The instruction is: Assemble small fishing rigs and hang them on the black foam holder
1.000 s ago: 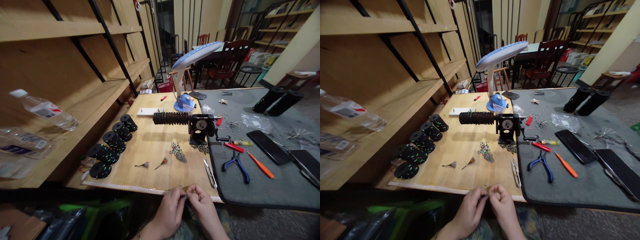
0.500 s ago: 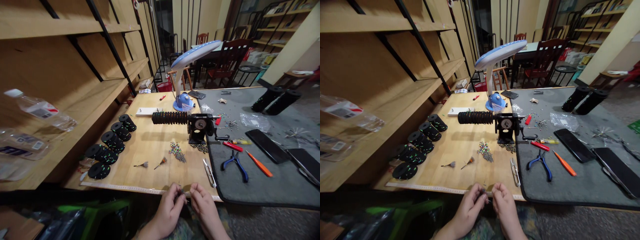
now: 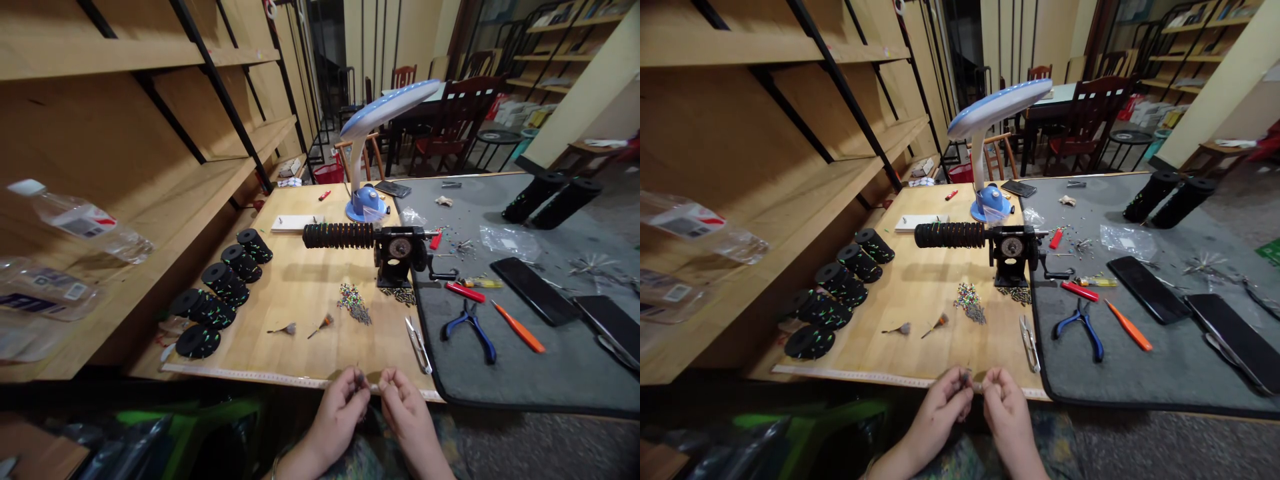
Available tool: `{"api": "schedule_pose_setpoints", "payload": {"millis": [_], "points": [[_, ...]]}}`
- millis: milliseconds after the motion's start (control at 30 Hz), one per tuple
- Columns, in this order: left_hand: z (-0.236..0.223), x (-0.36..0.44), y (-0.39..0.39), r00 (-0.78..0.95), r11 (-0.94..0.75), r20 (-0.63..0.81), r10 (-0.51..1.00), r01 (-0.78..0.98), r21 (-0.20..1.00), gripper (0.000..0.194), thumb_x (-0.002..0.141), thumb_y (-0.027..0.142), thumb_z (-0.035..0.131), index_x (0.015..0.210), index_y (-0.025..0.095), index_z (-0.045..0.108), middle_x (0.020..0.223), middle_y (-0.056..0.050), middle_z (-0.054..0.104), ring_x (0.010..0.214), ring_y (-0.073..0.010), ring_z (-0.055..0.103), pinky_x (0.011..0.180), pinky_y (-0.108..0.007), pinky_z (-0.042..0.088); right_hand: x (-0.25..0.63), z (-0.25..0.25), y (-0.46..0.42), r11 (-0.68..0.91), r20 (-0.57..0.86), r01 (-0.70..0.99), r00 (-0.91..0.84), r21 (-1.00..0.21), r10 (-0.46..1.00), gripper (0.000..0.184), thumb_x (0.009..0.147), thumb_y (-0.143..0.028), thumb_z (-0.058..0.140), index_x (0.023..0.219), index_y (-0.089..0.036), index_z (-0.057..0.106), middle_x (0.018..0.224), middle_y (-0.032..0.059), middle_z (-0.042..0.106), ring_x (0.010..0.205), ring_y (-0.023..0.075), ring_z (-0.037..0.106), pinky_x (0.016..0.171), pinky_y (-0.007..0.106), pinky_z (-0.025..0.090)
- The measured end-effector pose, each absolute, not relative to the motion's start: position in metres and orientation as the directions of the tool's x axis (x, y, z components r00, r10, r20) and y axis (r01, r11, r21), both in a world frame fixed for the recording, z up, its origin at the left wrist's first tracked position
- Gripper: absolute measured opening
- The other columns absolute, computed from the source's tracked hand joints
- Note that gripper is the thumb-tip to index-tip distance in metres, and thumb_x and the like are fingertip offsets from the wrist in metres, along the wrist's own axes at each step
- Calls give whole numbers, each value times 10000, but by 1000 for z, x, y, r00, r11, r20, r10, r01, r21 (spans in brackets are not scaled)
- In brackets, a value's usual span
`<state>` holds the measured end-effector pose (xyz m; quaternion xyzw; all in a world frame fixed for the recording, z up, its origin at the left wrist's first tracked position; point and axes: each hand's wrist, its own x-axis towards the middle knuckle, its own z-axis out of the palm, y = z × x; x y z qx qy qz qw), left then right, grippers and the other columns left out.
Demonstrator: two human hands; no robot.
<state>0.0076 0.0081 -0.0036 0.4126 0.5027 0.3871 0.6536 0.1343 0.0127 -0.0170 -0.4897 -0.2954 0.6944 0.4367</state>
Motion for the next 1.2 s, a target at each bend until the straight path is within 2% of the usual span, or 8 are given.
{"api": "schedule_pose_setpoints", "payload": {"millis": [233,433,567,767,967,1100,1200], "points": [[3,6,10,99,231,-236,967,54,971,100,780,222,592,719,164,538,702,-3,555,694,-145,533,658,-243,419,133,-20,10,-426,-403,-242,-139,-872,905,540,664,-734,607,716,-228,427,426,-156,243,368,43,164,361,170,110],[6,5,12,67,236,-250,966,162,958,91,767,218,610,738,138,644,654,-12,619,593,-133,522,562,-221,387,136,-14,11,-366,-343,-206,-138,-908,929,496,710,-682,613,704,-206,475,515,-111,321,457,72,254,426,182,203],[10,-3,14,88,149,-175,981,246,958,145,830,262,576,793,146,653,683,-26,647,620,-148,558,579,-226,410,141,-11,12,-338,-318,-118,-162,-934,934,413,730,-585,658,752,-179,581,570,-76,392,532,102,336,508,210,292],[11,-13,20,115,19,-70,991,394,919,160,905,239,477,902,180,625,814,-49,673,755,-183,612,678,-261,446,140,-13,9,-285,-293,65,-242,-956,925,298,746,-420,652,610,-185,531,516,-76,359,503,99,312,494,229,249],[11,-13,22,142,-42,-23,990,438,898,139,898,199,467,919,192,604,832,-46,677,761,-186,613,686,-267,440,140,-12,8,-232,-253,107,-266,-967,930,230,778,-363,594,635,-183,571,507,-76,360,491,100,308,492,234,243],[9,-13,22,165,-57,-17,986,430,901,141,889,174,459,929,195,592,825,-38,669,753,-181,617,686,-259,432,139,-10,9,-234,-266,147,-262,-961,928,156,725,-289,578,612,-190,535,486,-85,340,477,99,297,488,236,244],[9,-12,24,111,-48,0,994,426,903,157,912,216,435,917,196,591,785,-29,646,732,-178,604,673,-254,421,138,-7,9,-240,-270,144,-243,-960,932,112,685,-260,542,602,-202,494,496,-79,358,481,105,316,489,238,253]]}}
